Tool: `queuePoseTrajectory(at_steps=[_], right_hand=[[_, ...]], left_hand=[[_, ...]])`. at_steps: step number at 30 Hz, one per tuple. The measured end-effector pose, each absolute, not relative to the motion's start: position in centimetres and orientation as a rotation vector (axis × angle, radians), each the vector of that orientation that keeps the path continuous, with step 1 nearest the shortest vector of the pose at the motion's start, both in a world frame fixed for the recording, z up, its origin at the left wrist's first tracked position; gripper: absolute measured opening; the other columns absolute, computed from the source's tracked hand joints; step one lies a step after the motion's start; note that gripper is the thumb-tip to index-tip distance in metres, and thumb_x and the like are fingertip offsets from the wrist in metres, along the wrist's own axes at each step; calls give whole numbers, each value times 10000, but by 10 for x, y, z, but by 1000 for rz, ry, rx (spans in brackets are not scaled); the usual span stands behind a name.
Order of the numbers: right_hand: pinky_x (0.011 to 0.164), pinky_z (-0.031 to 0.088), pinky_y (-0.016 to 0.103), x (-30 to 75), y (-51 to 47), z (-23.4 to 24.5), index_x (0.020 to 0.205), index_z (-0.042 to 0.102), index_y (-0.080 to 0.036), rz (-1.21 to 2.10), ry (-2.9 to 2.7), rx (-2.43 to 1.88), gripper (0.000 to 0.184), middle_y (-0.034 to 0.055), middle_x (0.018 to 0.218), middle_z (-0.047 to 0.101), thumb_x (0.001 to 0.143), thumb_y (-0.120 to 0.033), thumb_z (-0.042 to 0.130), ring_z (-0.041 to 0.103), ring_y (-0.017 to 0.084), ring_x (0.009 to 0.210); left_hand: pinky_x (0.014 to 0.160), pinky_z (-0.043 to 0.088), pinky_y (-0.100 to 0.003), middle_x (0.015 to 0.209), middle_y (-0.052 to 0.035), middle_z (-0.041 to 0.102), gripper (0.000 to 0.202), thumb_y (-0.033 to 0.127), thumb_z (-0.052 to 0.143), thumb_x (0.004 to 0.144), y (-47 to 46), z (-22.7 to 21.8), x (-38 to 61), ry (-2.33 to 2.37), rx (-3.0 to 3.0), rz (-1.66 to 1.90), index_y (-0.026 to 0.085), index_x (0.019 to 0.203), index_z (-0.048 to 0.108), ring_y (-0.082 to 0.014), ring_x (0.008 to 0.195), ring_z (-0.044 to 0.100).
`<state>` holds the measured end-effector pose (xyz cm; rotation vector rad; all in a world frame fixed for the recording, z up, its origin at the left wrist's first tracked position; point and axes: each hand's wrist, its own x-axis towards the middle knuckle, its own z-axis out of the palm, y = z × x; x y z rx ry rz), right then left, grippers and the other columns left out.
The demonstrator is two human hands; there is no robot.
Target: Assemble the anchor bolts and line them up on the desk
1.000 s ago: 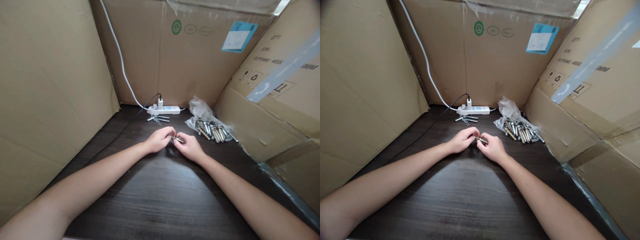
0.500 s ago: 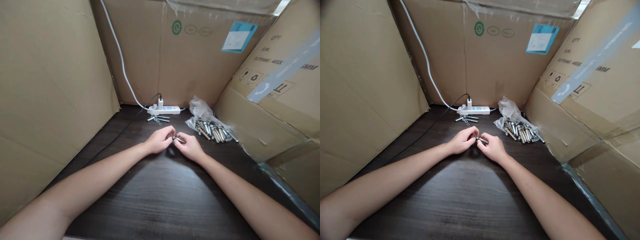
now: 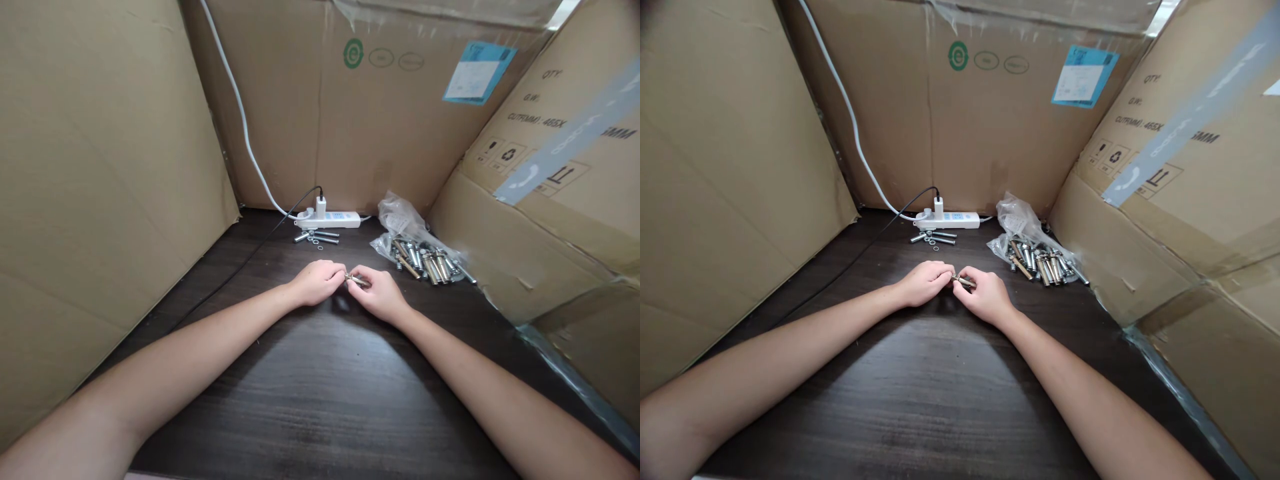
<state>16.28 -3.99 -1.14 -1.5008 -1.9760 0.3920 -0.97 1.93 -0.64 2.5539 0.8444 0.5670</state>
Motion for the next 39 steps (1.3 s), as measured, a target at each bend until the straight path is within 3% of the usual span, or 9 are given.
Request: queuePoseTrajectory(at_steps=[9,16,23,33,39], right_hand=[[614,424,232,163,-40,-11,818,656,-206,396,-1975,-1499,201,7,708,686,802,-347,514,600,150,611],[579,401,223,161,-41,-11,804,650,-204,402,-1985,-1496,200,-3,674,664,807,-341,504,571,136,575],[574,396,218,162,-40,-11,795,639,-197,383,-1974,-1498,188,-2,666,658,800,-335,512,569,135,578],[616,422,229,161,-43,-10,821,656,-207,362,-1978,-1526,208,8,711,689,807,-356,512,609,154,623],[618,426,231,161,-42,-11,830,664,-204,370,-1978,-1517,216,10,718,692,811,-357,513,612,153,624]], left_hand=[[630,339,-253,655,2,560,301,289,363,899,18,-6,-10,823,2563,596,185,682,544,-148,666,502],[629,325,-277,522,-24,512,548,376,256,953,20,-7,-9,930,2534,556,166,509,499,-138,554,471],[715,388,-264,839,-13,571,197,274,353,908,13,-1,-11,757,2479,841,178,878,523,-148,772,505],[679,373,-271,745,4,525,120,248,430,856,15,-3,-11,775,2519,646,187,811,523,-155,753,493],[669,347,-279,677,-1,511,274,282,350,914,18,-7,-10,775,2605,605,183,711,505,-163,746,465]])
